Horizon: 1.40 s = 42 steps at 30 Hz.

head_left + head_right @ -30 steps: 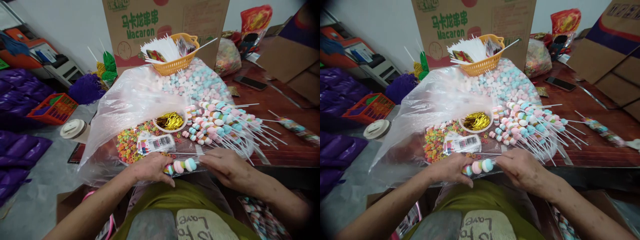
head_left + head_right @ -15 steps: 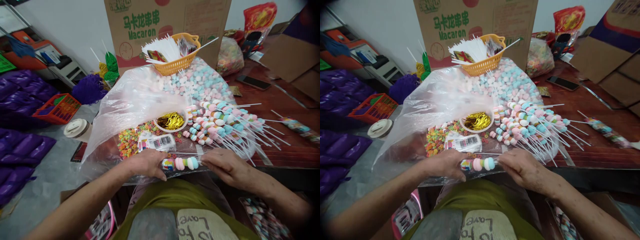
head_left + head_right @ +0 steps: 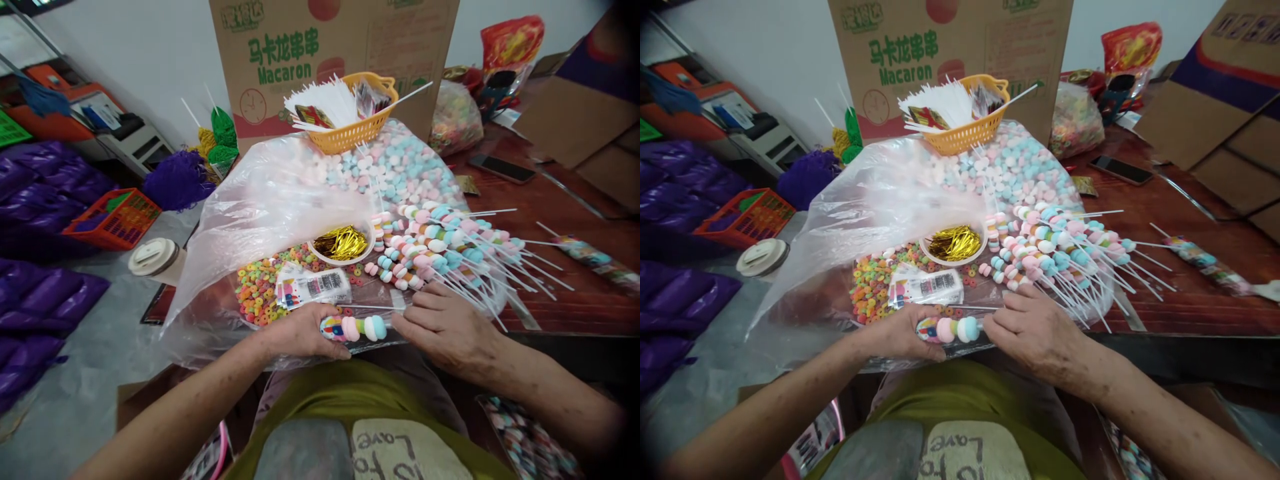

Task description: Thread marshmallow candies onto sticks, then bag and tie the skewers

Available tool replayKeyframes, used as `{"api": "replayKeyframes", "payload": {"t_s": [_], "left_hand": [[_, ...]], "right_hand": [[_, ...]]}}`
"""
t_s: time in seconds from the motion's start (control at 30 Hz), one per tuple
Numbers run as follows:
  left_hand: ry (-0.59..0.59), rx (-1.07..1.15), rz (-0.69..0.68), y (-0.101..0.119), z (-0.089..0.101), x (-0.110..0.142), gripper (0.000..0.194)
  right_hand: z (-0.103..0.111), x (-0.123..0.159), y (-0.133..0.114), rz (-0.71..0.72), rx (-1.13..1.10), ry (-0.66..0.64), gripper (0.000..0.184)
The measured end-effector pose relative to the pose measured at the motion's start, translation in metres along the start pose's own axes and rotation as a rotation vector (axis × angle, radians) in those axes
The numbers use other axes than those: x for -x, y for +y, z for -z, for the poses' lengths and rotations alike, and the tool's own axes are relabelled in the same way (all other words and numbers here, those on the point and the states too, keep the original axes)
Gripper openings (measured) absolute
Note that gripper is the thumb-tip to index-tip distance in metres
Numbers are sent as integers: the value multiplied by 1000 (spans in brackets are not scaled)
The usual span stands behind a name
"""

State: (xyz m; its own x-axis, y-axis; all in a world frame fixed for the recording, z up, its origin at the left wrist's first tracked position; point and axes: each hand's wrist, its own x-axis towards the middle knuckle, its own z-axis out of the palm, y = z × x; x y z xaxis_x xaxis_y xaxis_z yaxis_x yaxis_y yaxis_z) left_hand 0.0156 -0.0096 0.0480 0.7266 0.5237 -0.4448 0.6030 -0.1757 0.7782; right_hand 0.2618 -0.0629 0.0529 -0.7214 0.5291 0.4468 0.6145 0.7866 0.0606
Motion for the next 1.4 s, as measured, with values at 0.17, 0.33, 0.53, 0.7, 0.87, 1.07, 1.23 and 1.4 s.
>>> {"api": "replayKeyframes", "payload": {"t_s": [0.17,0.33,0.53,0.7,0.87,1.07,1.23,1.4], "left_hand": [[70,-337,34,16,1,-1,33],[69,-440,94,25,3,-1,41],[121,-656,139,24,9,2,53],[236,-761,195,24,8,1,56],[24,-445,12,20,9,2,41],[-56,-183,-19,21,5,-3,41],[-149,-146,-53,30,0,-12,38],[-135,-118,-154,38,-1,-21,57]], "right_hand": [[-3,-6,-6,-29,-104,-31,23],[2,-9,-2,-50,-115,-29,23],[5,-8,-6,68,-102,-16,17],[5,-10,-12,66,-57,-6,17],[7,-8,-10,79,-8,15,16],[11,-13,-2,115,44,12,17],[7,-22,1,154,-6,-11,15],[-21,-23,-3,153,-170,-109,17]]}}
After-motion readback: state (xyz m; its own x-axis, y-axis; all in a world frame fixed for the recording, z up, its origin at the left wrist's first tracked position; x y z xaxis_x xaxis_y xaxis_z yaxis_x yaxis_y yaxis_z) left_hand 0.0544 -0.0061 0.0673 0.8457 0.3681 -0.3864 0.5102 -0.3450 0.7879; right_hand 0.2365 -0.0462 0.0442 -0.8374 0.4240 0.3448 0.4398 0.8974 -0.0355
